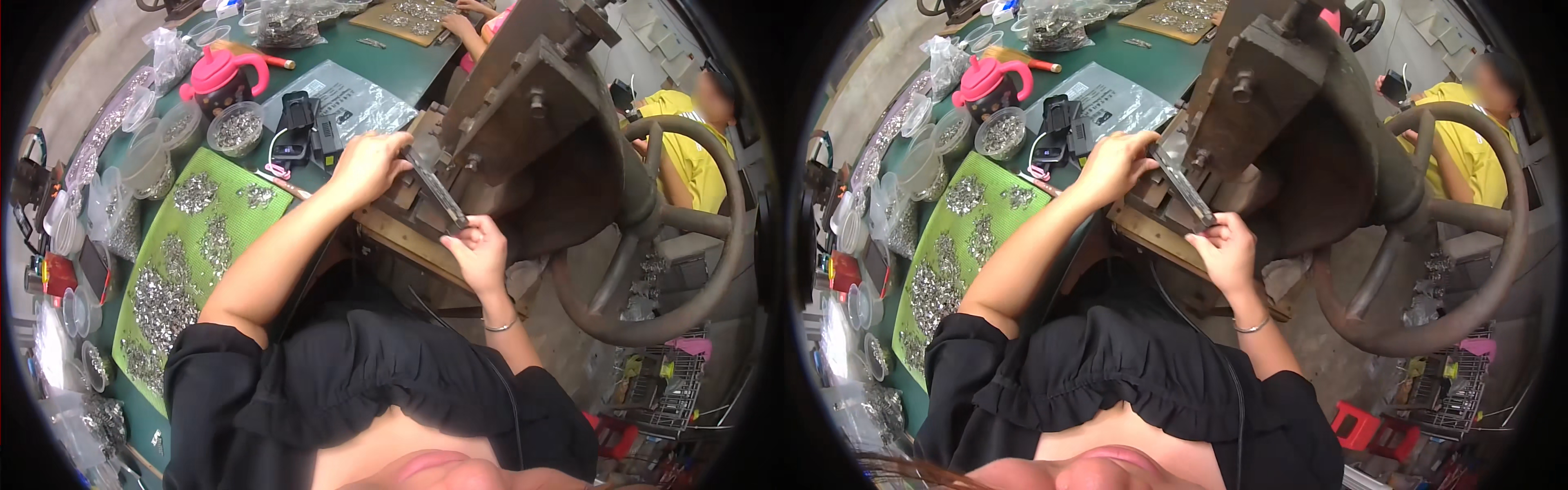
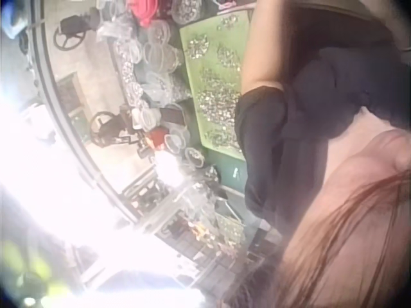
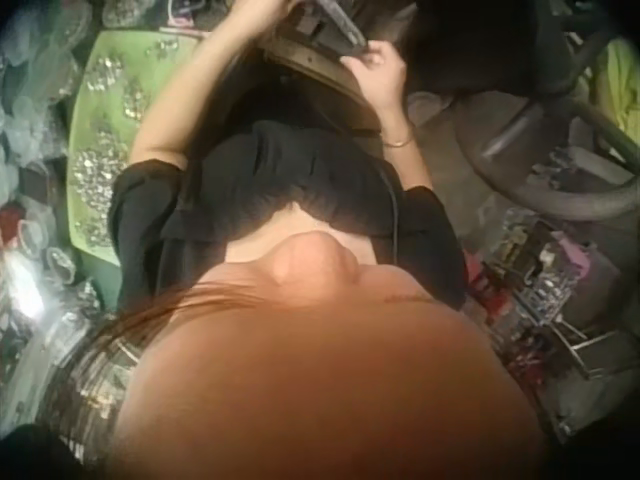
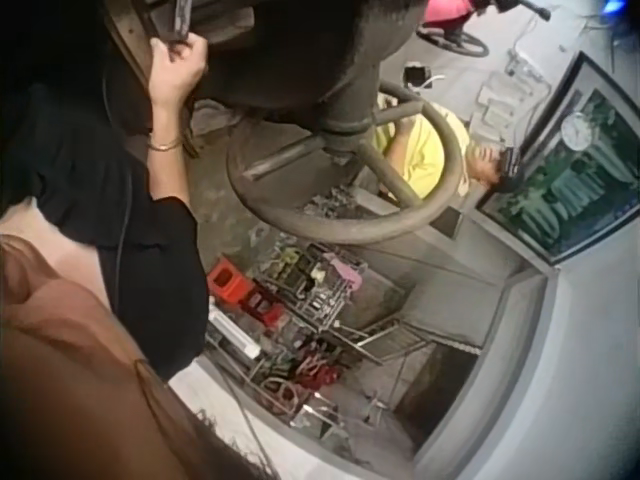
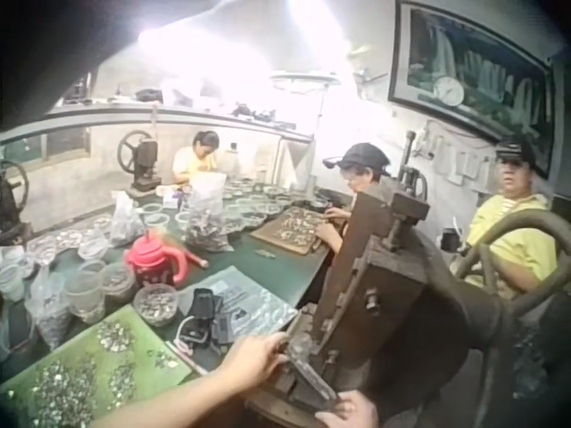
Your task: The person loads small metal pieces into a fixture bar by hand, then places the fixture into a manual press machine and turns the wheel to press them.
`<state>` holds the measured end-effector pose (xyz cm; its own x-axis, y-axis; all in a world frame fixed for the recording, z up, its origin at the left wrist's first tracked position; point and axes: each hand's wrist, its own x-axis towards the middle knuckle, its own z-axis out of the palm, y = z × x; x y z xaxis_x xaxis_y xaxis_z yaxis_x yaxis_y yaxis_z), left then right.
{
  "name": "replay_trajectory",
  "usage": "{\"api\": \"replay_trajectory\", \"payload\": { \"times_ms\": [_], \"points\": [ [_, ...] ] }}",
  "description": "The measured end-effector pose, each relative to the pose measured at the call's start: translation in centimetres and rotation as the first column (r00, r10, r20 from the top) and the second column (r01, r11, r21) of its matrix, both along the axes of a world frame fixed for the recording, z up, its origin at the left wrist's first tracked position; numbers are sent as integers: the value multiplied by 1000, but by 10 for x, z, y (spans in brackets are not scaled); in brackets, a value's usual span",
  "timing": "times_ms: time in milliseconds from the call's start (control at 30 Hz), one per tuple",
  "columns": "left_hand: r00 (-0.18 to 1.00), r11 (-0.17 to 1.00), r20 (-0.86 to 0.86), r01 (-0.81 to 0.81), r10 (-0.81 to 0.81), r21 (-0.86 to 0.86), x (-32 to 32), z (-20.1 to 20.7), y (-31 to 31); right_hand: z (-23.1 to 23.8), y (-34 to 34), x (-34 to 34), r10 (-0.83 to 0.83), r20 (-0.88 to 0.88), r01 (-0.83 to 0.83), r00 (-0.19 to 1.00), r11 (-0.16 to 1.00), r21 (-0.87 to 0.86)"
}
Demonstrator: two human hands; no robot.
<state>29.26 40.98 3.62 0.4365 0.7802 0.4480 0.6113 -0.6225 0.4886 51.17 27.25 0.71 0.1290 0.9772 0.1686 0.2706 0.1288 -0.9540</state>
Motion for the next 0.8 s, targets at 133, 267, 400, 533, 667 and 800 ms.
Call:
{"api": "replay_trajectory", "payload": {
  "times_ms": [133, 267, 400, 533, 667, 800],
  "points": [
    [967, 991, 256, 24, 10, -129, 21, -4, -56, 23, 13, -11, -36, 484, 34, 875, 999, 12],
    [990, 969, 15, -135, 142, -207, 42, -31, -74, 105, -36, -2, -357, 833, -228, 423, 847, 479],
    [988, 967, 14, -149, 155, -206, 54, -34, -63, 143, -136, 105, -858, 465, -179, 219, 433, 884],
    [999, 956, 40, 32, -21, -291, 34, -17, -48, 90, -130, 122, -609, 382, 134, 696, 632, 763],
    [948, 903, 209, 298, -241, -310, 8, -37, -18, 82, -107, 120, -645, 84, 348, 760, 512, 785],
    [916, 815, 193, 400, -351, -419, -4, -22, 6, 138, -142, 137, -492, 245, 249, 835, 736, 629]
  ]
}}
